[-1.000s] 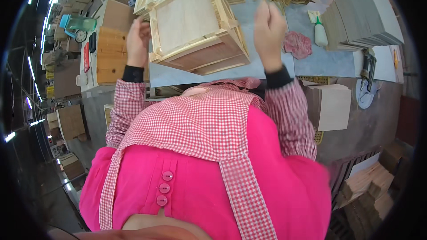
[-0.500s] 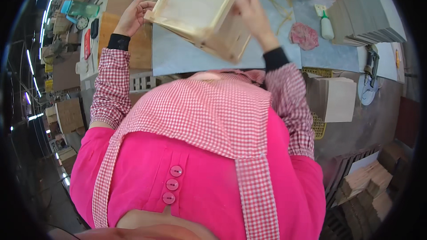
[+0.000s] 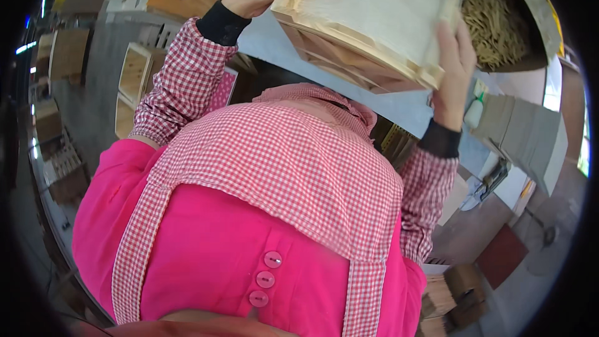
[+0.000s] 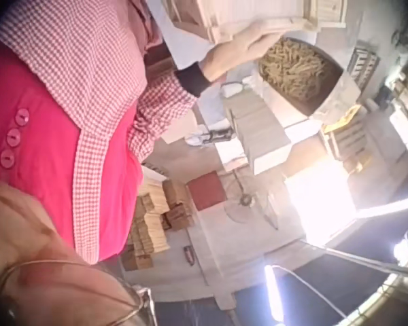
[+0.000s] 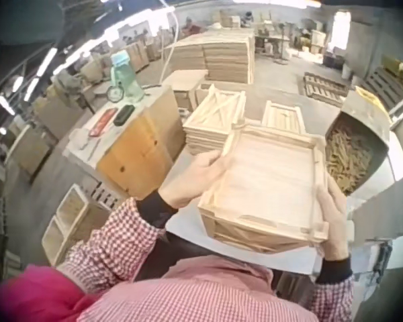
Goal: Assembling and applying glue to wooden box components in a workshop.
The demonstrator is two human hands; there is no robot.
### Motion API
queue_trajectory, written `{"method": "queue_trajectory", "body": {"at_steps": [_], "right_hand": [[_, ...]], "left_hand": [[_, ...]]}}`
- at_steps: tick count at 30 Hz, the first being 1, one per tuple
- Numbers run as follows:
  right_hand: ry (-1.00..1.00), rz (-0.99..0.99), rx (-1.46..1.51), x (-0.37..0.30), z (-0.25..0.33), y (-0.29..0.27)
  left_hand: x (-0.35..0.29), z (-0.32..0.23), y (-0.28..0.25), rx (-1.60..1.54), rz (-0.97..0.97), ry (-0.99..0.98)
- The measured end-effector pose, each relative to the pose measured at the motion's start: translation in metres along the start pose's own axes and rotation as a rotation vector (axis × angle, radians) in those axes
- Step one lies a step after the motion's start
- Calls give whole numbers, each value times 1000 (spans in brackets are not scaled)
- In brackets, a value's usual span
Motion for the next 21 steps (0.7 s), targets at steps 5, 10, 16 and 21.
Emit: {"method": "queue_trajectory", "body": {"at_steps": [5, 10, 16, 21], "right_hand": [[-143, -15, -174, 34, -10, 4], [53, -72, 45, 2, 25, -8], [-8, 16, -60, 15, -6, -13], [72, -79, 20, 11, -45, -32]], "left_hand": [[34, 70, 1, -230, -40, -33], [8, 28, 7, -244, 26, -115], [-17, 11, 14, -180, -93, -203], [-28, 77, -9, -372, -332, -522]]}}
Point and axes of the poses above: each hand's wrist, its own x-axis towards the middle knuckle, its own y-axis out of the palm, z = x × y, the point moved 8 cm from there along x, towards the middle knuckle, and after that the axes turned 7 degrees about -z, right-handed, at the moved point
